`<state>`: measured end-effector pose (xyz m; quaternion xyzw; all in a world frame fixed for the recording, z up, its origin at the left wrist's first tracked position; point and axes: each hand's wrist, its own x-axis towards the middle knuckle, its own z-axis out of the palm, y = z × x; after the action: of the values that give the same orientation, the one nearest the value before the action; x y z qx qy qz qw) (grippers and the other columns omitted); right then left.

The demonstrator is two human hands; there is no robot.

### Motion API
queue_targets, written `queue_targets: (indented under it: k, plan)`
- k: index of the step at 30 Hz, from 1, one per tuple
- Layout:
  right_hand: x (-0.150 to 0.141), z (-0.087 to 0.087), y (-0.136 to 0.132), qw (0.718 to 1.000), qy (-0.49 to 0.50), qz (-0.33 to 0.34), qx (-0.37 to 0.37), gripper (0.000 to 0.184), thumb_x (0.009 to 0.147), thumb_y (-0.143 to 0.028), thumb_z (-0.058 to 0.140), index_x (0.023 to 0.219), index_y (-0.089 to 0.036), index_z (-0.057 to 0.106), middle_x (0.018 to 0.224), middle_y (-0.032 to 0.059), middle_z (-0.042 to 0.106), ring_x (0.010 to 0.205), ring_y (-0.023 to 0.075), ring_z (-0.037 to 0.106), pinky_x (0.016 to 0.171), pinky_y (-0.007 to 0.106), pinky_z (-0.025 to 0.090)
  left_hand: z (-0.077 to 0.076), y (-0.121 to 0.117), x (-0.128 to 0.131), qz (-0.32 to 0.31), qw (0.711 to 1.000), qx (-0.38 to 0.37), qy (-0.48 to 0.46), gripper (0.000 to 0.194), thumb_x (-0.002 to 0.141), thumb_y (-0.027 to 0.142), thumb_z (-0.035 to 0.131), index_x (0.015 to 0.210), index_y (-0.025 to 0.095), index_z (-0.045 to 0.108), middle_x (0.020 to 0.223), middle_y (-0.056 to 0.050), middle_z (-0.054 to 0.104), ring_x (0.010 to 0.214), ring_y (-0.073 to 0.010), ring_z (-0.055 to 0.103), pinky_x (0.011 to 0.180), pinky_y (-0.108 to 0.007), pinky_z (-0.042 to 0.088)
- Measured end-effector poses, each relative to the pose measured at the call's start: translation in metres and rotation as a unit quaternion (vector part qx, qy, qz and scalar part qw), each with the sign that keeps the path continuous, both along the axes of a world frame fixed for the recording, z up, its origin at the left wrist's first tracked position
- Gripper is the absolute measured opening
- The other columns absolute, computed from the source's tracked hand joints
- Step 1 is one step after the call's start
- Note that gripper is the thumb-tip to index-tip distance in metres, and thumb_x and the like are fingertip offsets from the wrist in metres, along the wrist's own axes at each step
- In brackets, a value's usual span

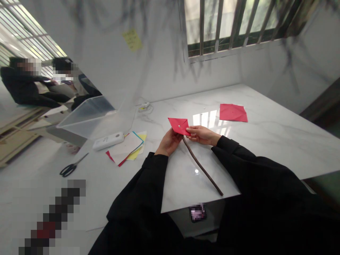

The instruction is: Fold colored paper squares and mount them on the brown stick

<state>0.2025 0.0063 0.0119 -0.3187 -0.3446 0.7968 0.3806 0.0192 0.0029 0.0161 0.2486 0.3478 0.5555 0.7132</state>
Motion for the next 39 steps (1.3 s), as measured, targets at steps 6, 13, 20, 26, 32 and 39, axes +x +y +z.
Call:
queue_targets:
  k: [6,13,20,26,32,39]
  plan:
    - [0.0007,-0.002,0.0017,1.0,0.001,0.001,-0.005,0.003,0.099,-0.014,0.07,0.101,-0.012,0.07,0.087,0.0062,0.074,0.074,0.0095,0.071,0.07,0.017,0.061,-0.0011,0.0002,-0.001,0.003,1.0,-0.001,0.006,0.012,0.095,0.017,0.069,0.083,0.015,0.073,0.079,-0.004,0.073,0.073,-0.014,0.066,0.08,-0.026,0.054]
    - [0.0012,-0.0032,0.0024,1.0,0.001,0.005,-0.002,0.004,0.099,-0.015,0.07,0.103,-0.012,0.071,0.087,0.0056,0.074,0.072,0.0089,0.07,0.069,0.016,0.061,-0.0013,-0.0004,-0.001,0.002,1.0,0.001,0.013,0.009,0.091,0.017,0.073,0.082,0.016,0.072,0.08,-0.003,0.073,0.073,-0.0144,0.066,0.08,-0.027,0.055]
    - [0.0009,-0.0024,0.0018,1.0,0.003,0.003,0.0,0.005,0.098,-0.015,0.072,0.102,-0.012,0.07,0.088,0.0058,0.074,0.074,0.0089,0.07,0.069,0.016,0.061,-0.0012,0.0,-0.0011,0.001,1.0,0.004,0.01,0.012,0.092,0.017,0.072,0.079,0.015,0.072,0.078,-0.003,0.072,0.072,-0.0142,0.065,0.08,-0.027,0.054]
    - [0.0005,-0.0036,0.0024,1.0,-0.001,0.003,0.003,0.006,0.097,-0.016,0.074,0.1,-0.013,0.07,0.086,0.0052,0.073,0.073,0.009,0.07,0.068,0.016,0.06,-0.0014,0.0004,-0.0008,0.005,1.0,0.001,0.008,0.009,0.093,0.016,0.07,0.084,0.016,0.073,0.079,-0.003,0.072,0.072,-0.0144,0.065,0.079,-0.027,0.054]
    - [0.0008,-0.0021,0.0018,1.0,-0.002,0.002,0.002,0.004,0.097,-0.015,0.073,0.099,-0.013,0.07,0.085,0.0047,0.073,0.074,0.0093,0.069,0.068,0.017,0.059,-0.0007,0.0001,-0.0014,0.006,1.0,-0.005,0.014,0.009,0.091,0.016,0.071,0.083,0.016,0.073,0.078,-0.003,0.073,0.071,-0.0146,0.065,0.076,-0.027,0.053]
    - [0.0005,-0.0009,0.0009,1.0,0.002,-0.008,-0.001,0.004,0.099,-0.012,0.068,0.096,-0.012,0.07,0.084,0.0053,0.072,0.073,0.0096,0.068,0.068,0.017,0.059,0.0016,-0.0007,0.0005,0.005,1.0,-0.008,-0.001,0.014,0.093,0.014,0.069,0.079,0.015,0.071,0.073,-0.002,0.07,0.066,-0.0119,0.062,0.075,-0.024,0.054]
